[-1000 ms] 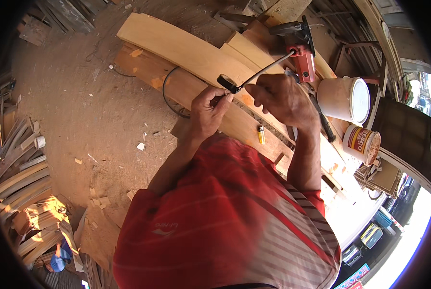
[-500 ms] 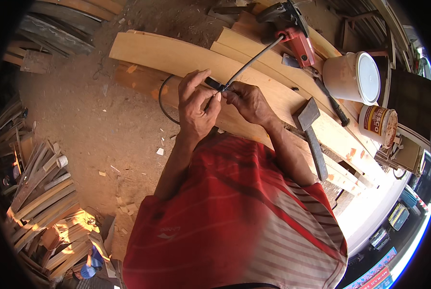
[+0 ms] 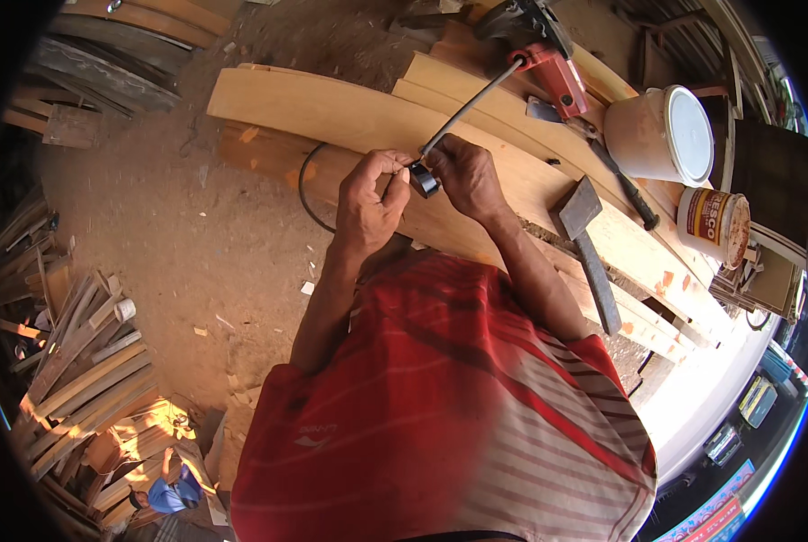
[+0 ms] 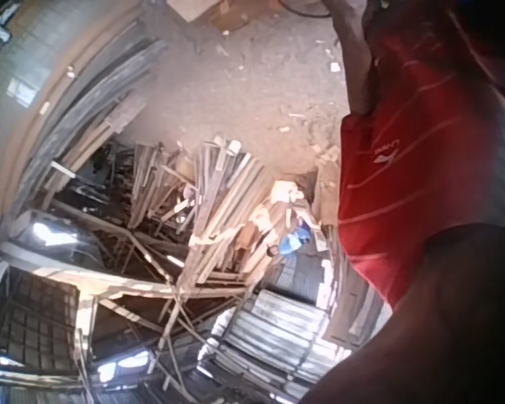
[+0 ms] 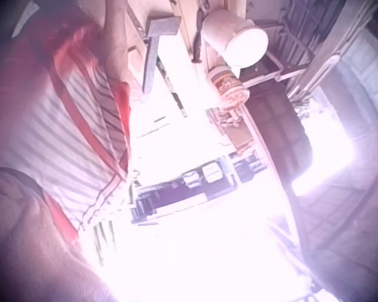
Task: The person retrieves a roll of electrical tape from a container, walks over to a workbench, and wraps the tape around the cord of a power tool by hand.
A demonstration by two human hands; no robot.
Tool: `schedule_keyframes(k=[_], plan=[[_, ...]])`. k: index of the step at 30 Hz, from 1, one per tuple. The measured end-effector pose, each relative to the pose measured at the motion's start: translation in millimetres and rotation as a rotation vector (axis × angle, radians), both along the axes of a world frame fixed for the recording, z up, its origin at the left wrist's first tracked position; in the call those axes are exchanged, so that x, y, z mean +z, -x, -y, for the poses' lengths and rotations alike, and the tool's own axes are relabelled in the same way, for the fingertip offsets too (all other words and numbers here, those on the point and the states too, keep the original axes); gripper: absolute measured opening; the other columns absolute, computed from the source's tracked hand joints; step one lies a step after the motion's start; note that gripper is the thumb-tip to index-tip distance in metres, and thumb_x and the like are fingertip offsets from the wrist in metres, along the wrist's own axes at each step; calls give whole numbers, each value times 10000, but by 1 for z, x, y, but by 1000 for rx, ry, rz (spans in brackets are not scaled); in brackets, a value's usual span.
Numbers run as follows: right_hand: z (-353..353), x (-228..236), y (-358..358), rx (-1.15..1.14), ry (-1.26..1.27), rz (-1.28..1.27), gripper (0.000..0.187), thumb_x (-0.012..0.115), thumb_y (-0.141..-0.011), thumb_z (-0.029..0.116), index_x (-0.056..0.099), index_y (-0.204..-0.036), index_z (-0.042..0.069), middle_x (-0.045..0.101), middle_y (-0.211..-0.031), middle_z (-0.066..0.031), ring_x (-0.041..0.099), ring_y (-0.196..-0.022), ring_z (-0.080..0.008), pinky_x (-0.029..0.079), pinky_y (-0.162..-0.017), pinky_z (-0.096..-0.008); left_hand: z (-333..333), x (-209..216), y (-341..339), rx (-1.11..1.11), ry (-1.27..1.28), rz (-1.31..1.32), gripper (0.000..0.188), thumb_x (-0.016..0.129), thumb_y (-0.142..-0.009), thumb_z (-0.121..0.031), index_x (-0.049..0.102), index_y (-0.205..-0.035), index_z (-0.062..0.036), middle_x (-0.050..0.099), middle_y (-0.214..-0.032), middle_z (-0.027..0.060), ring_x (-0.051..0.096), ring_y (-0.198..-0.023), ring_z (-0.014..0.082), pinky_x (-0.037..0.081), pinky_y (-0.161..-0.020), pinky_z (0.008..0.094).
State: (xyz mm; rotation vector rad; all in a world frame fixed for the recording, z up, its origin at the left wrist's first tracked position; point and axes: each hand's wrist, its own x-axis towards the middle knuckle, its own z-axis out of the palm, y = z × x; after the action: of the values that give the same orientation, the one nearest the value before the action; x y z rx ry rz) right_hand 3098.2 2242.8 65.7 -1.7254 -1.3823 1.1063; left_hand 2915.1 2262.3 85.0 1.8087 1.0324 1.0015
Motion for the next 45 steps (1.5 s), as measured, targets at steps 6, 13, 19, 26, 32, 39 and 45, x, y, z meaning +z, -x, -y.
schedule_keyframes(k=[6, 13, 19, 26, 32, 39, 45], plan=[[34, 3, 5, -227, -33, -580, 293, 658, -997, 249, 640, -1107, -21, 717, -983, -120, 687, -928, -191, 551, -826, -344, 4, -17, 0, 79, 158, 93, 96, 645, -910, 44, 595, -983, 6, 707, -1004, 151, 695, -937, 256, 544, -852, 357], [56, 12, 21, -61, -140, -230, 239, 730, -931, 226, 647, -1044, 32, 692, -1014, -100, 657, -1001, -250, 518, -881, -367, 9, -9, -6, 77, 149, 100, 65, 630, -928, 42, 608, -981, 13, 706, -974, 129, 686, -849, 200, 553, -759, 323], [60, 42, 8, 204, -414, 286, 184, 741, -834, 117, 640, -979, 65, 657, -997, -104, 596, -1056, -338, 428, -1027, -491, 19, -12, -8, 60, 152, 142, 66, 621, -957, 24, 629, -1022, 13, 697, -947, 94, 655, -788, 129, 542, -691, 286], [73, 69, 15, 204, -464, 432, 222, 741, -813, 107, 622, -998, 79, 647, -995, -104, 600, -1024, -333, 444, -987, -502, 22, -7, 7, -106, 382, 225, 98, 664, -958, -9, 648, -1053, 5, 688, -910, 64, 632, -777, 89, 527, -682, 259], [56, 115, 22, 334, -425, 605, 204, 715, -815, 83, 582, -968, 52, 618, -858, -102, 636, -847, -310, 512, -807, -433, 40, -33, -8, 0, 323, 472, 102, 682, -925, 35, 659, -1020, 6, 675, -886, 65, 640, -776, 106, 524, -678, 261], [-25, 121, 22, 577, -266, 740, 267, 641, -899, 246, 597, -956, -12, 658, -827, -191, 673, -728, -380, 526, -656, -471, 44, -25, -10, 164, -8, 285, 122, 712, -895, 50, 667, -1002, 13, 672, -935, 90, 662, -794, 163, 539, -700, 288], [-84, 120, 42, 757, 124, 652, 389, 578, -895, 309, 642, -896, -75, 666, -747, -219, 682, -687, -354, 541, -666, -455, 41, -23, -14, 229, -166, 307, 134, 740, -908, -5, 678, -1027, -7, 683, -985, 91, 672, -880, 157, 547, -728, 286]])
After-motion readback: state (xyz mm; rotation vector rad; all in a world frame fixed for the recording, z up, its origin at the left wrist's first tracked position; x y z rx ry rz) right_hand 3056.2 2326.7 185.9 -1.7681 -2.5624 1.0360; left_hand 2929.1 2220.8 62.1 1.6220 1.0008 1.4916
